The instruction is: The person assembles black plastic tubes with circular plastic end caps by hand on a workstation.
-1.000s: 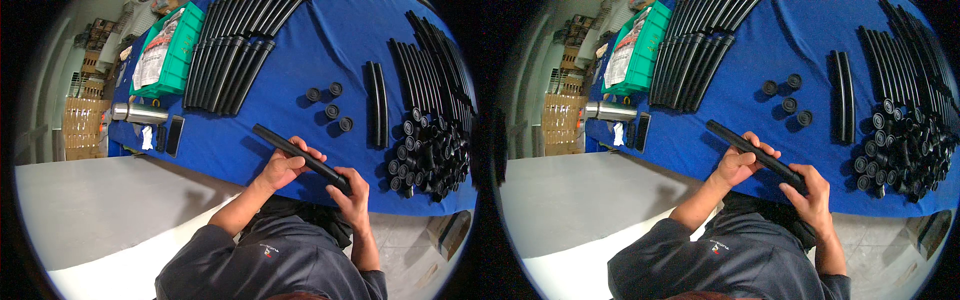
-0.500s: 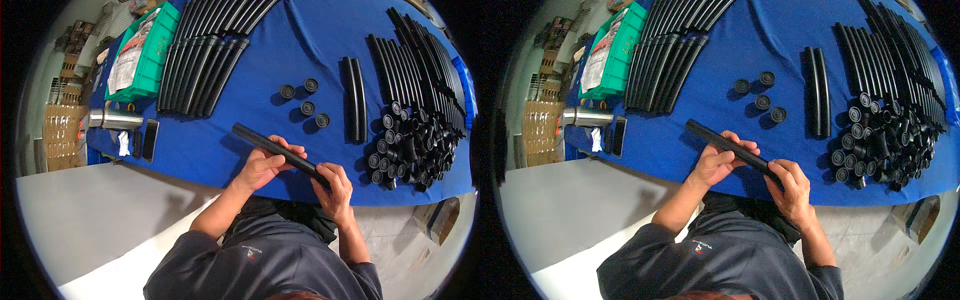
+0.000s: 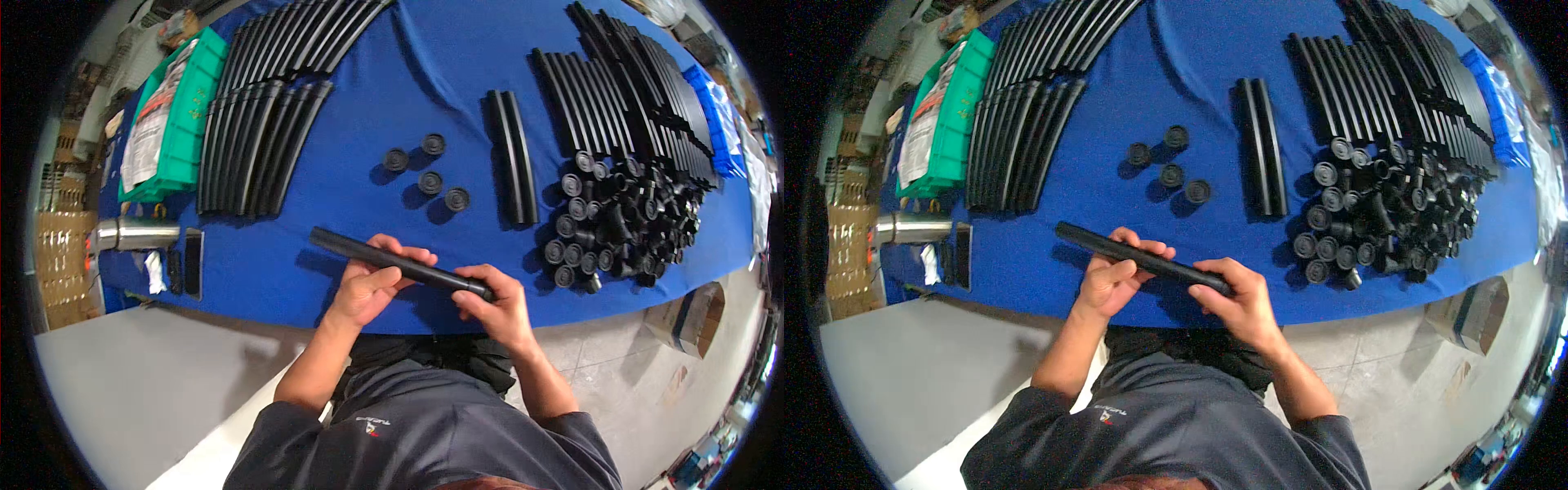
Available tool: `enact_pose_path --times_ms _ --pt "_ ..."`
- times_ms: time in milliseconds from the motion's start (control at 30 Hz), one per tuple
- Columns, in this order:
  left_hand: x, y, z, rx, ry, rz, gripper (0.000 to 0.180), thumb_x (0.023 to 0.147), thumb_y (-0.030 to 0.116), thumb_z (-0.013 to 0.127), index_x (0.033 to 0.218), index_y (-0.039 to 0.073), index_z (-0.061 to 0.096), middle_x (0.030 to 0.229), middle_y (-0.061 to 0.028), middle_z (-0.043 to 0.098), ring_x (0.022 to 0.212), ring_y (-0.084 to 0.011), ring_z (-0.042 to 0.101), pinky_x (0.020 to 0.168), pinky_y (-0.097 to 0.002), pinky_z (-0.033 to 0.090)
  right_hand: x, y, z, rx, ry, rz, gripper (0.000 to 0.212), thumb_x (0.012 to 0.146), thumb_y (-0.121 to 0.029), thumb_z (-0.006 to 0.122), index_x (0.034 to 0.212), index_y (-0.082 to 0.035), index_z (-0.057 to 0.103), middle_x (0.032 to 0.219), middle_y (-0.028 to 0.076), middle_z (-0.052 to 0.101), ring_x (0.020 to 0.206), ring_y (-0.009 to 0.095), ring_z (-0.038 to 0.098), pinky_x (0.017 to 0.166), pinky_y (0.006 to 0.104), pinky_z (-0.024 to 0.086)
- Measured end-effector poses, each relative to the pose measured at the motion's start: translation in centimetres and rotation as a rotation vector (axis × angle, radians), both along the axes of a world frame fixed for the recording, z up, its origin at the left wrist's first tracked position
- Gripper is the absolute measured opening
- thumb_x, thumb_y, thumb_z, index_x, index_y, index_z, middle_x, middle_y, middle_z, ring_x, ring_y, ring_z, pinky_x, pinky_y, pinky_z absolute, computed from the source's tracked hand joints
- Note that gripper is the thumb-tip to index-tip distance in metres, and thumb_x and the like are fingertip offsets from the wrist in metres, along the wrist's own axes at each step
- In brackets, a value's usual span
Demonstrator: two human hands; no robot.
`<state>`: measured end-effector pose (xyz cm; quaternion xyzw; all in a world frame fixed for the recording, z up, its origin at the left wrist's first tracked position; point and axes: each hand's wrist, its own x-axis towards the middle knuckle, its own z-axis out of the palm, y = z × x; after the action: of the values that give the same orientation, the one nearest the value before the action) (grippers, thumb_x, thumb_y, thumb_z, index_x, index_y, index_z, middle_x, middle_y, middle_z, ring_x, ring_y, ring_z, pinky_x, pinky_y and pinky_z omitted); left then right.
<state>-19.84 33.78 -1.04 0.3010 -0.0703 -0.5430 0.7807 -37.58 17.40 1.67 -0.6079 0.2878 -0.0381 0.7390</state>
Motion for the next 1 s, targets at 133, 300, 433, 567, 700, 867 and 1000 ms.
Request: enact_pose_path --times_ms 133,300,433,567,700,867,1000 --pt "0.0 -0.1 0.2 0.034 0.021 -0.017 0.036 0.089 0.007 0.073 0.119 0.008 0.053 0.128 -0.0253 0.062 0.127 -0.0424 0.057 0.109 -0.0551 0.047 0.0 0.2 -0.1 -0.742 -0.360 -0.021 0.036 0.083 -0.004 0.077 0.117 0.001 0.066 0.093 0.014 0.068 0.087 0.021 0.067 0.075 0.0332 0.054" --pt "-0.5 -0.4 -0.2 -0.012 0.022 0.006 0.035 0.090 0.006 0.071 0.120 0.008 0.053 0.129 -0.0270 0.061 0.126 -0.0435 0.058 0.106 -0.0550 0.050 -0.4 -0.6 0.3 -0.389 -0.112 0.017 0.034 0.082 -0.006 0.079 0.113 0.000 0.067 0.098 0.016 0.068 0.089 0.023 0.069 0.071 0.0327 0.056" --pt "-0.2 -0.6 -0.2 -0.004 0.035 -0.035 0.033 0.092 0.005 0.068 0.120 0.009 0.052 0.129 -0.0265 0.062 0.128 -0.0437 0.055 0.109 -0.0567 0.046 0.0 0.0 0.2 -0.820 -0.335 -0.020 0.033 0.081 -0.005 0.080 0.111 0.000 0.066 0.102 0.018 0.068 0.090 0.032 0.069 0.077 0.0371 0.056" --pt "0.0 0.1 -0.2 -0.006 0.023 -0.014 0.035 0.090 0.006 0.069 0.121 0.009 0.052 0.128 -0.0252 0.062 0.127 -0.0437 0.056 0.110 -0.0571 0.044 -0.3 -0.5 1.4 0.002 0.064 0.016 0.032 0.083 -0.005 0.078 0.112 -0.001 0.066 0.099 0.016 0.068 0.089 0.027 0.069 0.075 0.0335 0.055" --pt "0.4 -0.1 -0.2 0.011 0.008 -0.010 0.040 0.091 0.010 0.072 0.124 0.006 0.050 0.130 -0.0257 0.061 0.128 -0.0435 0.055 0.111 -0.0570 0.045 0.1 -0.1 -0.6 -0.881 -0.397 0.012 0.035 0.082 -0.006 0.079 0.114 -0.003 0.064 0.112 0.017 0.065 0.098 0.033 0.067 0.080 0.0407 0.057" --pt "0.6 0.3 -0.7 -0.040 0.018 -0.006 0.041 0.090 0.009 0.073 0.124 0.005 0.049 0.131 -0.0256 0.061 0.128 -0.0426 0.056 0.110 -0.0546 0.047 0.0 -0.6 1.1 -0.444 -0.144 0.054 0.039 0.081 -0.006 0.079 0.116 -0.004 0.063 0.114 0.017 0.064 0.098 0.035 0.066 0.082 0.0409 0.056" --pt "0.3 -0.4 -0.4 -0.015 0.002 -0.002 0.041 0.090 0.007 0.073 0.123 0.006 0.049 0.129 -0.0251 0.062 0.127 -0.0419 0.057 0.108 -0.0522 0.049 -0.1 -0.5 -0.4 -0.856 -0.436 0.023 0.045 0.078 -0.002 0.082 0.117 -0.001 0.062 0.114 0.018 0.064 0.100 0.034 0.067 0.083 0.0410 0.057"
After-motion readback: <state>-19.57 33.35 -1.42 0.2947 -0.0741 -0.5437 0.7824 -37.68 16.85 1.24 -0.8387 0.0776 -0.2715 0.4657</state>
